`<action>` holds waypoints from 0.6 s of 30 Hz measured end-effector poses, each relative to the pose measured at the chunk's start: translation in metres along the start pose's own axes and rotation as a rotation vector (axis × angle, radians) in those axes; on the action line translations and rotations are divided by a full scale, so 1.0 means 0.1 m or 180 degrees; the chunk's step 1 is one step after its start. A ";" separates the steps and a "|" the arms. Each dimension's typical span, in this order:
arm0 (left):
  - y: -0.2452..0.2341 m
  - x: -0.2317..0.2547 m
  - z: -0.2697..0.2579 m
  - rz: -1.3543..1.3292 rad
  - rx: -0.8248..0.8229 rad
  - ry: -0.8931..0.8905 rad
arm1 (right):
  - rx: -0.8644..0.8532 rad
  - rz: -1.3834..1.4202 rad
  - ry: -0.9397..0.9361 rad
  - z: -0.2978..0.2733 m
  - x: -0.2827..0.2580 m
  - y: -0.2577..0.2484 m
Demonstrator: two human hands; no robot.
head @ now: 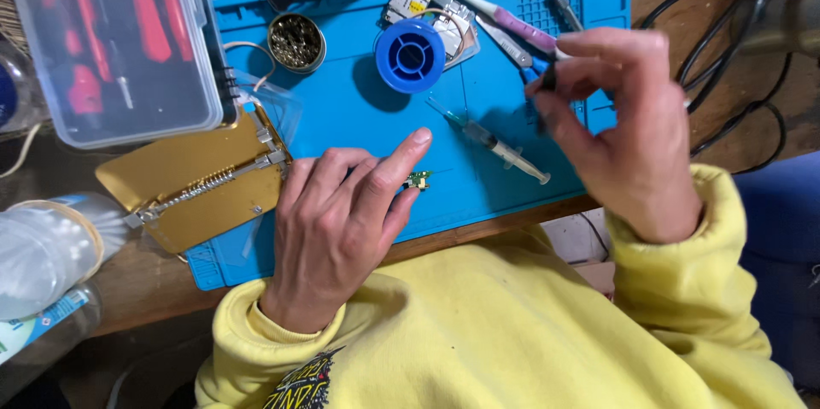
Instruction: The person uses a soldering iron to apply heat to a small green circuit board held in their left hand. After soldering, they use a syringe to apply a liquid to the board and then scrub the surface with a toothbrush. Finally, the person places the circuit board into a small transparent plastic case.
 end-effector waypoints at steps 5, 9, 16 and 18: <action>0.01 0.00 0.04 -0.0024 -0.0010 0.0010 | -0.0105 -0.0136 -0.0521 -0.23 -0.05 0.22; 0.01 0.00 0.07 -0.0022 -0.0009 0.0053 | -0.0338 -0.0229 -0.0820 -0.26 -0.14 0.34; 0.02 -0.01 0.11 -0.0021 0.0065 0.0023 | -0.0434 -0.0305 -0.0468 -0.43 -0.01 0.64; 0.00 0.00 0.13 -0.0044 0.0093 0.0038 | -0.0137 -0.0205 -0.0734 -0.38 -0.06 0.60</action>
Point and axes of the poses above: each hand's wrist, its own z-axis towards the middle knuckle, its own y-axis out of the palm, x = y × z, the point moved 7 cm from there along z, towards the middle knuckle, and after that the axes turned 15 degrees about -y, right-handed, at the moved point
